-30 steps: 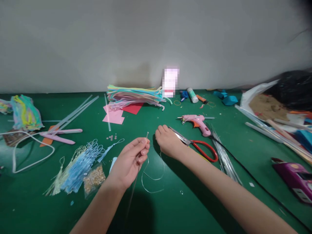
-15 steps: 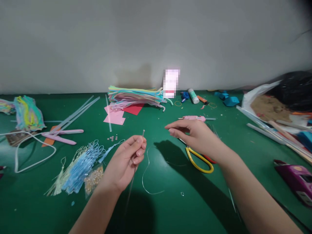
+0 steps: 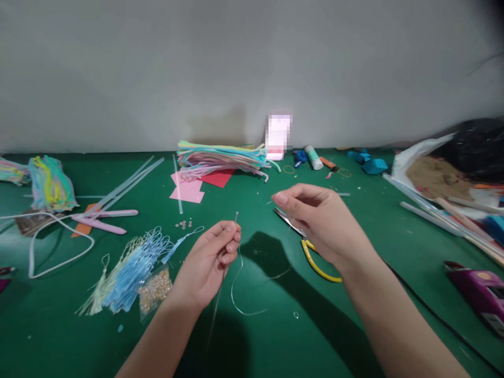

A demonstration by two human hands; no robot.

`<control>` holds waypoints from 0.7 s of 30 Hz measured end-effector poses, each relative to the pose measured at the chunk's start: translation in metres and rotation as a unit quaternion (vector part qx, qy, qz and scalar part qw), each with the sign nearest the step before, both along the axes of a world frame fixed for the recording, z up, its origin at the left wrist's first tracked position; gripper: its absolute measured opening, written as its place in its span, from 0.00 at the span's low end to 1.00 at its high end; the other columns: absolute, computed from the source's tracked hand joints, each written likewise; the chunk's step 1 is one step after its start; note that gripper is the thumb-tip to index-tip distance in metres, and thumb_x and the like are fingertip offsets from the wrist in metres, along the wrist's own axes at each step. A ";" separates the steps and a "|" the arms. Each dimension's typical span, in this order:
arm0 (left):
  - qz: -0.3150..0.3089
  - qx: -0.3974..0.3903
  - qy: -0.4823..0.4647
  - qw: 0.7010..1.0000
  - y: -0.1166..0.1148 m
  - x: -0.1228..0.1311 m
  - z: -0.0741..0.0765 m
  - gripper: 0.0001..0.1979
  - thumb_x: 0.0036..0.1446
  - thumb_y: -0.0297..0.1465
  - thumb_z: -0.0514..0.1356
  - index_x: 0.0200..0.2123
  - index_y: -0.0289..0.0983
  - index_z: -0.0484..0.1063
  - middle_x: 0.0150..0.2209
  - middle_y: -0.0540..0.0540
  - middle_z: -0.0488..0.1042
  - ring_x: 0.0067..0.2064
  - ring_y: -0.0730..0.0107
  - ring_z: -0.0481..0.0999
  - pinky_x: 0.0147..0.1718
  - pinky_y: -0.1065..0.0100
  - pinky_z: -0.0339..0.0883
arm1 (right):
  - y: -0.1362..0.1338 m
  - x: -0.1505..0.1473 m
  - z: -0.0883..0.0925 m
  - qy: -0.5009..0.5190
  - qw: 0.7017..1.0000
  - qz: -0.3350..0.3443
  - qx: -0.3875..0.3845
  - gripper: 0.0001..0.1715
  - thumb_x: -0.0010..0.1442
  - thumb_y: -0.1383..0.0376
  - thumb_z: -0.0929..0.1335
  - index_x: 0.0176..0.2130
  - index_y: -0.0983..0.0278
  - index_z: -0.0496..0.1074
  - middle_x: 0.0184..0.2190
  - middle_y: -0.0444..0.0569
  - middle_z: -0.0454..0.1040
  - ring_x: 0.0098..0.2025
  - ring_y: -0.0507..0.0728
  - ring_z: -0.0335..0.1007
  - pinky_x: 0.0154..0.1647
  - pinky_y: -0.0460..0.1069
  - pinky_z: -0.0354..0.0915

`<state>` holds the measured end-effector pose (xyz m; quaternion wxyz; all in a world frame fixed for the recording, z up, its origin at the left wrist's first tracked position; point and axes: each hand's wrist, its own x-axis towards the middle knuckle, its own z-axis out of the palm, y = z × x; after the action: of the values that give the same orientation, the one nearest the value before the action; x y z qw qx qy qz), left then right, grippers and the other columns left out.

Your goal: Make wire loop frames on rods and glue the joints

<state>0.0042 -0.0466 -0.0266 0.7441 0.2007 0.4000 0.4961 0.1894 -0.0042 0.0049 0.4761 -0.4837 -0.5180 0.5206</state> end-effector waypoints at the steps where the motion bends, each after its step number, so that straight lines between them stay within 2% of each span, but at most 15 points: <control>1: 0.001 0.000 0.002 1.000 0.000 0.000 0.001 0.09 0.52 0.30 0.68 0.29 0.32 0.71 0.27 0.53 0.66 0.20 0.88 0.56 0.16 0.84 0.53 | -0.001 -0.004 0.002 0.037 0.999 0.009 -0.031 0.16 0.48 0.53 0.75 0.27 0.62 0.75 0.16 0.38 0.62 0.16 0.45 0.49 0.14 0.43 0.46; 3: 0.003 0.000 0.006 1.000 0.000 0.000 0.002 0.10 0.51 0.30 0.69 0.29 0.32 0.71 0.27 0.53 0.66 0.20 0.88 0.56 0.16 0.84 0.53 | -0.002 -0.010 0.002 0.068 0.994 0.043 -0.080 0.18 0.47 0.52 0.75 0.26 0.63 0.74 0.15 0.37 0.59 0.15 0.44 0.48 0.12 0.43 0.44; 6: 0.008 -0.003 0.012 1.000 0.000 0.001 0.002 0.11 0.48 0.31 0.70 0.29 0.32 0.71 0.26 0.52 0.66 0.21 0.87 0.58 0.15 0.84 0.52 | -0.004 -0.017 -0.006 0.063 0.990 0.070 -0.106 0.19 0.46 0.51 0.76 0.26 0.64 0.74 0.15 0.38 0.63 0.16 0.45 0.54 0.13 0.42 0.50; 10: 0.015 0.002 0.018 1.000 -0.004 0.005 0.002 0.12 0.47 0.31 0.71 0.29 0.32 0.72 0.26 0.52 0.67 0.22 0.86 0.59 0.16 0.84 0.52 | -0.011 -0.025 -0.017 0.031 0.998 0.014 -0.052 0.17 0.48 0.53 0.75 0.27 0.64 0.74 0.15 0.39 0.67 0.15 0.46 0.60 0.14 0.42 0.57; 14: 0.006 0.003 0.015 1.000 -0.007 0.010 0.001 0.11 0.48 0.32 0.70 0.29 0.32 0.72 0.26 0.53 0.67 0.22 0.86 0.58 0.16 0.84 0.52 | -0.016 -0.031 -0.019 0.020 0.999 -0.012 -0.023 0.15 0.49 0.55 0.75 0.26 0.64 0.73 0.19 0.42 0.72 0.21 0.51 0.72 0.16 0.42 0.62; 17: 0.007 0.006 0.011 1.000 -0.007 0.010 0.001 0.11 0.49 0.32 0.70 0.29 0.32 0.72 0.26 0.53 0.67 0.22 0.86 0.59 0.16 0.84 0.52 | -0.016 -0.033 -0.019 0.018 0.999 -0.001 -0.026 0.15 0.50 0.55 0.74 0.26 0.64 0.72 0.19 0.43 0.72 0.24 0.53 0.75 0.14 0.42 0.62; 21: 0.010 0.010 0.014 1.000 -0.006 0.009 0.002 0.11 0.49 0.32 0.70 0.29 0.32 0.72 0.25 0.53 0.66 0.22 0.86 0.59 0.16 0.84 0.52 | -0.015 -0.032 -0.016 0.036 0.998 0.003 -0.046 0.18 0.52 0.54 0.73 0.23 0.63 0.69 0.17 0.42 0.68 0.26 0.55 0.76 0.10 0.41 0.55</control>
<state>0.0134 -0.0527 -0.0246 0.7316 0.2109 0.4074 0.5042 0.1570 -0.0197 -0.0114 0.4703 -0.4839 -0.4777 0.5626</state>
